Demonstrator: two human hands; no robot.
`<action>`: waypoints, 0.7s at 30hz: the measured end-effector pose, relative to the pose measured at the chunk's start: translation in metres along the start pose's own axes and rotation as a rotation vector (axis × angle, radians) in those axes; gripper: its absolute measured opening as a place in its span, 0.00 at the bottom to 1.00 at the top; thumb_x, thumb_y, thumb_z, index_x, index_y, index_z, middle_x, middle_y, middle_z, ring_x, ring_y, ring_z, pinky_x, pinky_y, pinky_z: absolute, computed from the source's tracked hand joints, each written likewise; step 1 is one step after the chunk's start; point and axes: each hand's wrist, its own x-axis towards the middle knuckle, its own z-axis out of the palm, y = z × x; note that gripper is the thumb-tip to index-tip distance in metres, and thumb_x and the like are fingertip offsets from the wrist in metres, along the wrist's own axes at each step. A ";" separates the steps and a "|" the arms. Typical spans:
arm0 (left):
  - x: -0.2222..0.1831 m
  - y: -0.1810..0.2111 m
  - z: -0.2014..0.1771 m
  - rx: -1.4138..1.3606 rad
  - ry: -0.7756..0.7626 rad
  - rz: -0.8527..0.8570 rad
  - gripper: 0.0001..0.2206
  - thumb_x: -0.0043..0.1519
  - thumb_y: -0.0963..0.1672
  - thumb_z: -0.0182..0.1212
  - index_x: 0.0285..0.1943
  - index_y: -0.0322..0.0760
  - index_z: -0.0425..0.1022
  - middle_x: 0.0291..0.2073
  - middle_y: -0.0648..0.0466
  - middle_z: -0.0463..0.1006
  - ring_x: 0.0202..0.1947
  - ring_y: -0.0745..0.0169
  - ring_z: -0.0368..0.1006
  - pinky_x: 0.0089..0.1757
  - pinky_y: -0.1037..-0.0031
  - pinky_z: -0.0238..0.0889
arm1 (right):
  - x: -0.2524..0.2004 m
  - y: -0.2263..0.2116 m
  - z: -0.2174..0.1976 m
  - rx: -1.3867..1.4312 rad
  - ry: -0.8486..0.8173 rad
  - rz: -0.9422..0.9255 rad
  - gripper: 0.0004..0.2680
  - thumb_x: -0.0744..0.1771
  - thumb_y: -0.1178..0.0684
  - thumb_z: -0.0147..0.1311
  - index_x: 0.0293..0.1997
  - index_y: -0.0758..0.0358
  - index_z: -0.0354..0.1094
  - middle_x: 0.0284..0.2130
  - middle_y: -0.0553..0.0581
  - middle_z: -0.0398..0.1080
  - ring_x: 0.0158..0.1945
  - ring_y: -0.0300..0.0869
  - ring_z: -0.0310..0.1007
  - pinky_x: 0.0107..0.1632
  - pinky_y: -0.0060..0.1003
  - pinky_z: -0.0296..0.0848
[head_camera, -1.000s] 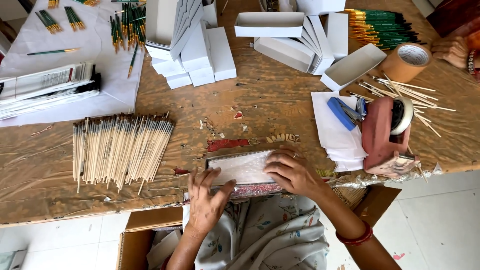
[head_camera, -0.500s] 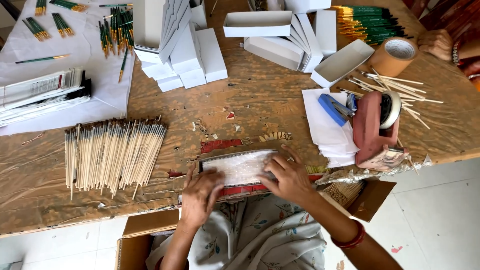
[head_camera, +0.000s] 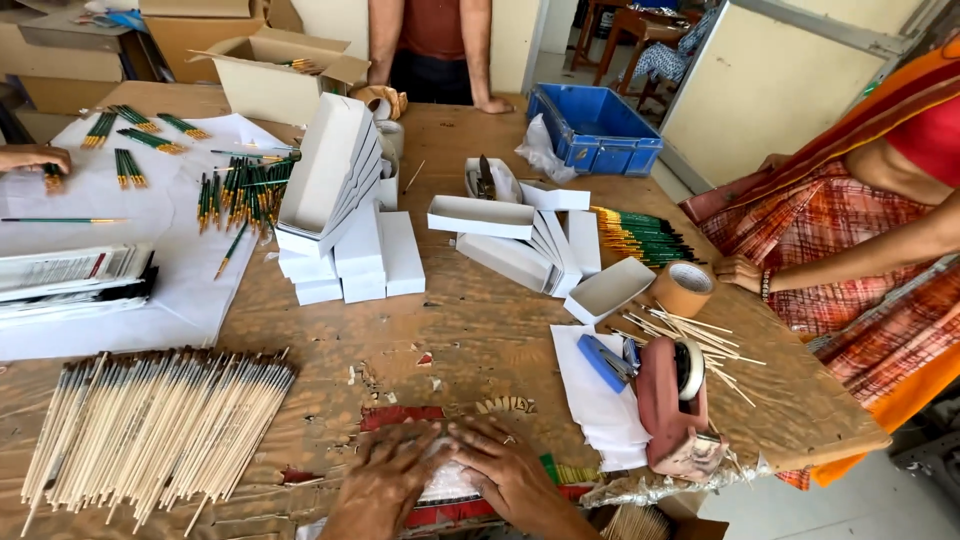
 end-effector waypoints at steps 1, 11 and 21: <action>-0.004 -0.006 0.013 -0.001 0.004 0.002 0.26 0.59 0.45 0.61 0.70 0.49 0.68 0.71 0.49 0.63 0.68 0.41 0.57 0.62 0.43 0.46 | 0.003 -0.003 -0.008 -0.005 0.000 -0.001 0.17 0.69 0.53 0.54 0.67 0.58 0.69 0.69 0.57 0.64 0.73 0.52 0.58 0.72 0.55 0.52; 0.000 -0.019 0.041 0.146 -0.126 -0.010 0.24 0.69 0.57 0.46 0.73 0.59 0.61 0.75 0.54 0.54 0.72 0.39 0.47 0.62 0.31 0.36 | 0.175 0.053 -0.044 0.161 0.060 0.161 0.08 0.68 0.50 0.53 0.47 0.55 0.78 0.36 0.54 0.81 0.33 0.38 0.79 0.33 0.32 0.78; -0.005 -0.053 0.137 -0.023 -0.141 -0.133 0.23 0.73 0.51 0.41 0.78 0.73 0.55 0.77 0.59 0.56 0.69 0.36 0.60 0.58 0.24 0.44 | 0.448 0.076 -0.027 -0.233 0.545 0.166 0.16 0.62 0.40 0.69 0.30 0.65 0.79 0.18 0.64 0.73 0.24 0.50 0.75 0.35 0.44 0.75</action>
